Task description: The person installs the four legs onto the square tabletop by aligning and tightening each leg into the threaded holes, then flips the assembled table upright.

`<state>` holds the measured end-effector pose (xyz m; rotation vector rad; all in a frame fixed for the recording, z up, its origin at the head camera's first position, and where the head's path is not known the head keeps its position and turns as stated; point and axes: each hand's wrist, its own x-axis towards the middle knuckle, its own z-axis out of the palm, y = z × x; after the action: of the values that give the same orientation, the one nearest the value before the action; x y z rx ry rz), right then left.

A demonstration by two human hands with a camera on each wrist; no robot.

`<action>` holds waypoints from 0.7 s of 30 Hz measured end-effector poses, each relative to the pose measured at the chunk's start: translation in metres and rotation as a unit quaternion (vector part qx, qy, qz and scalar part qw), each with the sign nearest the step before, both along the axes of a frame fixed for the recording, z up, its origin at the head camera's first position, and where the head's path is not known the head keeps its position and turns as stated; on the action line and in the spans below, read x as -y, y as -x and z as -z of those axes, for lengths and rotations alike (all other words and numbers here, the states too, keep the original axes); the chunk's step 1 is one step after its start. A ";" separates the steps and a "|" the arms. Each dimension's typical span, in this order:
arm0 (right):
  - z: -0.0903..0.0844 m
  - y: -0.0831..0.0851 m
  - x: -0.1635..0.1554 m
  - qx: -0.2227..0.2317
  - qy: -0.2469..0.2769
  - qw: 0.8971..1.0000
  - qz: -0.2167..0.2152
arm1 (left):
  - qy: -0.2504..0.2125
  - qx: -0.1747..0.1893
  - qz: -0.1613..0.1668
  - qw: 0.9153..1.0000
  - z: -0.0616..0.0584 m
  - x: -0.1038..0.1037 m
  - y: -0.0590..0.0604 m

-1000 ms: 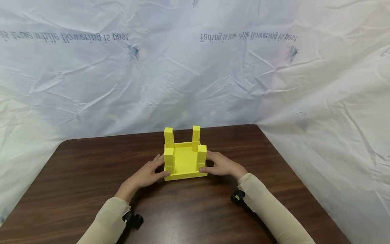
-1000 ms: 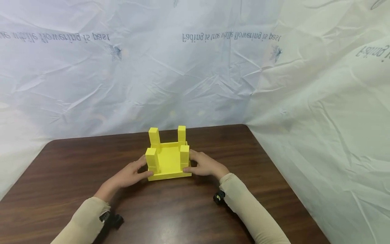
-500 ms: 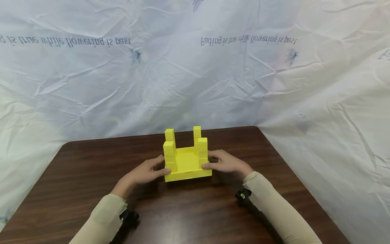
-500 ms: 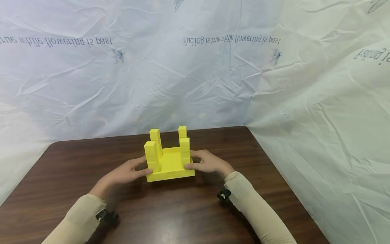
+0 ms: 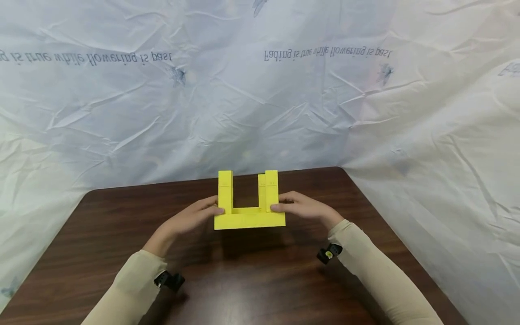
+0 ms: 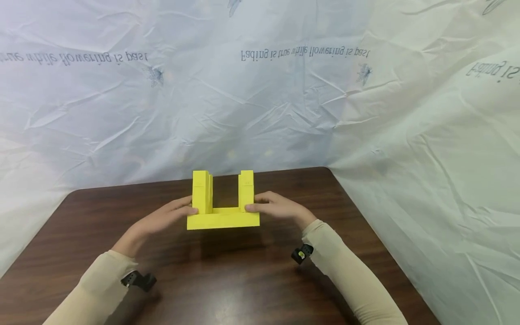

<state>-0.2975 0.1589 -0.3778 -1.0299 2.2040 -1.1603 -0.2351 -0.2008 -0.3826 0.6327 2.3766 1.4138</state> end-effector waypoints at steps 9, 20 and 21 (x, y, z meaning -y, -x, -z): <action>-0.011 0.001 0.007 0.108 0.000 0.993 0.056 | 0.000 0.053 -0.068 0.996 -0.007 -0.007 0.002; -0.011 0.010 0.015 0.189 -0.029 0.978 0.082 | -0.067 0.135 -0.113 0.982 -0.002 -0.011 0.001; -0.010 0.010 0.016 0.188 -0.034 0.978 0.085 | -0.076 0.146 -0.109 0.980 -0.001 -0.011 0.002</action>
<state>-0.3074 0.1430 -0.3673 -0.5453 2.0371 -1.2274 -0.2369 -0.1896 -0.3816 0.1824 2.1723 1.6620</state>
